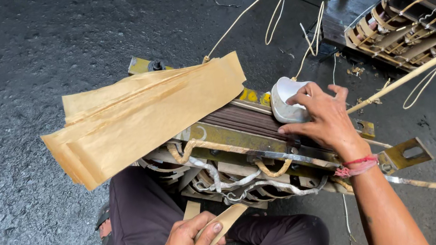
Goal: The person sits on the floor and wraps a long strip of tan paper around a copper coil assembly using both hands. They repeatedly fold and tuck the paper to secure it around the coil, occasionally reaching for a white container nearby. The process continues with multiple coils in the background.
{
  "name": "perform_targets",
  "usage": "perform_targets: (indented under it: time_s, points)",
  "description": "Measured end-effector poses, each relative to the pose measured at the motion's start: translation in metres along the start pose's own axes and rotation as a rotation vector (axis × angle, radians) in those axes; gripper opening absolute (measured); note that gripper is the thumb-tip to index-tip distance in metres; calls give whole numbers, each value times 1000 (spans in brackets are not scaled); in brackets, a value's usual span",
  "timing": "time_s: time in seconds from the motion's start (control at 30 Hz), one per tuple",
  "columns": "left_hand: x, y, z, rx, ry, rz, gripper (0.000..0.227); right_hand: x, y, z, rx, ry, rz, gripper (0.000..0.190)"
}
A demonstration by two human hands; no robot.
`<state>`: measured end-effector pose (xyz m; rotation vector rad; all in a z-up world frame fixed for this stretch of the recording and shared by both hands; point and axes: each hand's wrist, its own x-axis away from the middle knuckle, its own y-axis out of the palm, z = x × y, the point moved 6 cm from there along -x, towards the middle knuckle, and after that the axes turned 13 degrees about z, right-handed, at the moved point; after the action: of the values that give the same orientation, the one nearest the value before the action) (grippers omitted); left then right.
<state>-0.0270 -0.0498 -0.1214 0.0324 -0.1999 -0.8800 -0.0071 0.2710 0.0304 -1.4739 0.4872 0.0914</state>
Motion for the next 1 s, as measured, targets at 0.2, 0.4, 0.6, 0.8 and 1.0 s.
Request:
perform_targets:
  time_s: [0.2, 0.4, 0.6, 0.8, 1.0]
  points:
    - [-6, -3, -8, -17, 41, 12, 33, 1, 3, 32, 32, 70, -190, 48]
    - [-10, 3, -12, -4, -17, 0, 31, 11, 4, 37, -38, -8, -160, 42]
    - [-10, 10, 12, 177, -74, -2, 30, 4, -7, 32, -25, -30, -75, 46]
    - [-10, 17, 24, 355, -65, -42, 34, 15, -4, 33, 24, -57, -56, 45]
    - [-15, 23, 40, 421, -70, -29, 37, 30, -66, -9, -76, 27, 361, 54]
